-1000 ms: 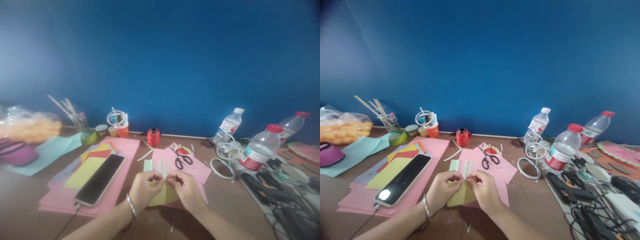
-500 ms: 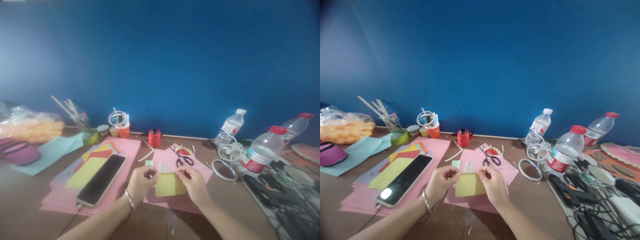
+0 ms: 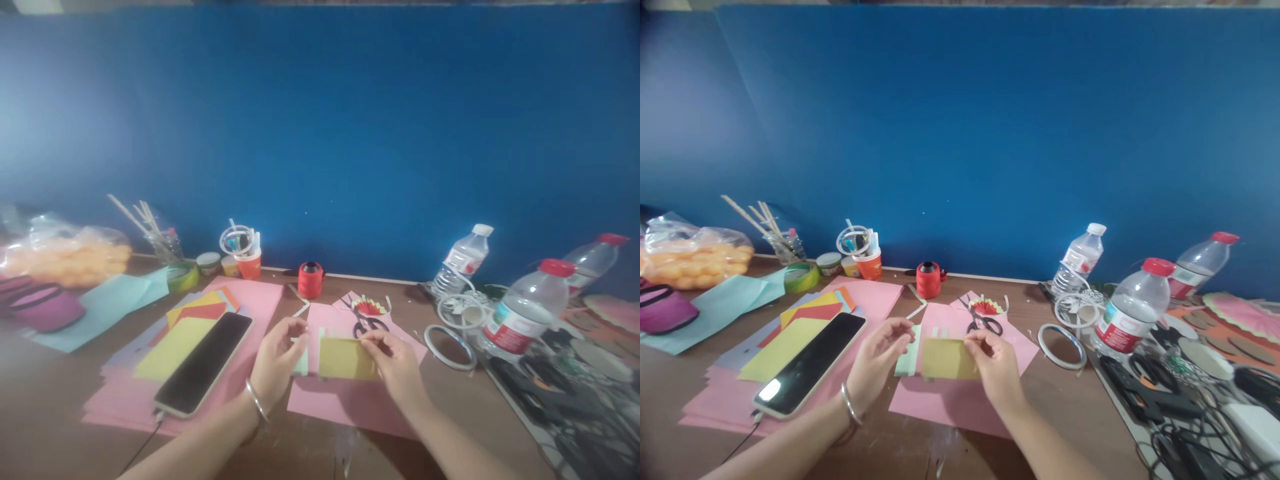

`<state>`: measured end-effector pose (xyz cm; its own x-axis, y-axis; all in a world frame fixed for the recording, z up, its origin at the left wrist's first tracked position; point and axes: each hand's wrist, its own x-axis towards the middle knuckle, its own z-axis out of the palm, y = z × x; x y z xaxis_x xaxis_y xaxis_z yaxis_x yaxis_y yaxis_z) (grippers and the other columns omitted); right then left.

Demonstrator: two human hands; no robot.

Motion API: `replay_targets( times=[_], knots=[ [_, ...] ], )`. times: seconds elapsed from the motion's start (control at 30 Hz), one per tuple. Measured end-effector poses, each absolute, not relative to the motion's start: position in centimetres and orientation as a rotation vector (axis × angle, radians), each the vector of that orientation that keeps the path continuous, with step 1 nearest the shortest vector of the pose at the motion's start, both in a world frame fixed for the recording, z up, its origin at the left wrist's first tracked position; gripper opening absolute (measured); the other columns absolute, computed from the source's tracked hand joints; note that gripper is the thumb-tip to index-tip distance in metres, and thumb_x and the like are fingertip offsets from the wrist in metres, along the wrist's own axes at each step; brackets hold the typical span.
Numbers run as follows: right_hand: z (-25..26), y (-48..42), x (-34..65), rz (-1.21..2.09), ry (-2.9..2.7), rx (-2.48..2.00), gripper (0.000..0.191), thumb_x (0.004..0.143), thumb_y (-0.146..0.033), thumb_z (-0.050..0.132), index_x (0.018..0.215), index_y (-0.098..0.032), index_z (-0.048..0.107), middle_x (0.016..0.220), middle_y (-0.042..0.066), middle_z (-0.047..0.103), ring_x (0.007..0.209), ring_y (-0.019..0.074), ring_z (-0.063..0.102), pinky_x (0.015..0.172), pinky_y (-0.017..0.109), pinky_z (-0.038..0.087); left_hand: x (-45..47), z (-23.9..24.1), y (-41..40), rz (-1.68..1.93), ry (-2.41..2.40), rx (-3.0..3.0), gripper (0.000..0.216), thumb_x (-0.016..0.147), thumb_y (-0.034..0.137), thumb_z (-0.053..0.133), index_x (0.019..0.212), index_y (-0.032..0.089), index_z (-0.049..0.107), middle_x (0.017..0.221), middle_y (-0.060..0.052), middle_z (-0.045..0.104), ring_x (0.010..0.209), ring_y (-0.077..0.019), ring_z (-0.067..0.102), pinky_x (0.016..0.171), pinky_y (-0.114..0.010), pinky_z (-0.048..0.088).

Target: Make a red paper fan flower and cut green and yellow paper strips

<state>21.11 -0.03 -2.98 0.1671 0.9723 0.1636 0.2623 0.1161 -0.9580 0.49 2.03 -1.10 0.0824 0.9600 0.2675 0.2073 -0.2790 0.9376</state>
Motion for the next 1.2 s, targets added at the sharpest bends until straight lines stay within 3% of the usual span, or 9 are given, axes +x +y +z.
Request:
replay_targets(
  times=[0.1,0.23,0.33,0.57,0.9,1.2],
  knots=[
    [-3.1,-0.4,20.6,0.815,-1.376,-1.290,0.017,0.075,-0.035,0.058,0.073,-0.019,0.063,0.069,0.002,0.063,0.062,0.0179,0.056,0.055,0.026,0.042,0.8,-1.2,1.1,1.214,1.129,1.770,0.028,0.070,0.019,0.061,0.097,0.018,0.057,0.088,-0.004,0.063,0.078,-0.0164,0.058,0.065,-0.025,0.047],
    [-2.9,-0.9,20.3,0.747,-1.460,-1.185,0.014,0.076,-0.031,0.058,0.071,-0.019,0.064,0.076,0.004,0.065,0.076,0.0203,0.058,0.069,0.028,0.044,0.8,-1.3,0.5,1.159,1.150,1.974,0.008,0.076,0.021,0.057,0.079,0.020,0.064,0.078,-0.002,0.065,0.072,-0.0152,0.058,0.069,-0.025,0.045],
    [-2.3,-1.1,20.1,0.671,-1.543,-1.141,0.011,0.077,-0.029,0.058,0.073,-0.020,0.064,0.077,0.004,0.065,0.076,0.0196,0.059,0.072,0.029,0.043,0.7,-1.1,0.4,1.174,1.121,2.069,0.013,0.080,0.021,0.053,0.075,0.021,0.064,0.074,-0.002,0.066,0.069,-0.0148,0.059,0.066,-0.024,0.045],
    [-0.7,-2.4,18.8,0.545,-1.916,-1.123,0.019,0.083,-0.027,0.050,0.074,-0.021,0.066,0.067,0.003,0.063,0.066,0.0177,0.055,0.063,0.028,0.041,1.3,-0.8,0.1,1.061,0.974,2.236,0.014,0.080,0.022,0.053,0.072,0.021,0.064,0.070,-0.002,0.067,0.067,-0.0148,0.060,0.066,-0.024,0.045],
    [-0.9,-1.8,19.5,0.682,-1.708,-1.251,0.016,0.078,-0.024,0.053,0.067,-0.019,0.063,0.067,0.002,0.062,0.066,0.0171,0.056,0.062,0.025,0.041,1.2,-0.8,0.2,1.093,1.166,1.938,0.013,0.075,0.023,0.057,0.067,0.019,0.066,0.067,-0.001,0.067,0.064,-0.0149,0.060,0.061,-0.022,0.045],
    [-2.2,0.1,20.9,0.743,-1.528,-1.306,0.017,0.075,-0.028,0.054,0.066,-0.016,0.062,0.064,0.002,0.062,0.065,0.0178,0.055,0.063,0.027,0.042,0.9,-1.3,1.3,1.088,1.206,1.676,0.020,0.078,0.027,0.051,0.078,0.017,0.068,0.069,-0.001,0.067,0.066,-0.0161,0.060,0.059,-0.022,0.046]
  ],
)
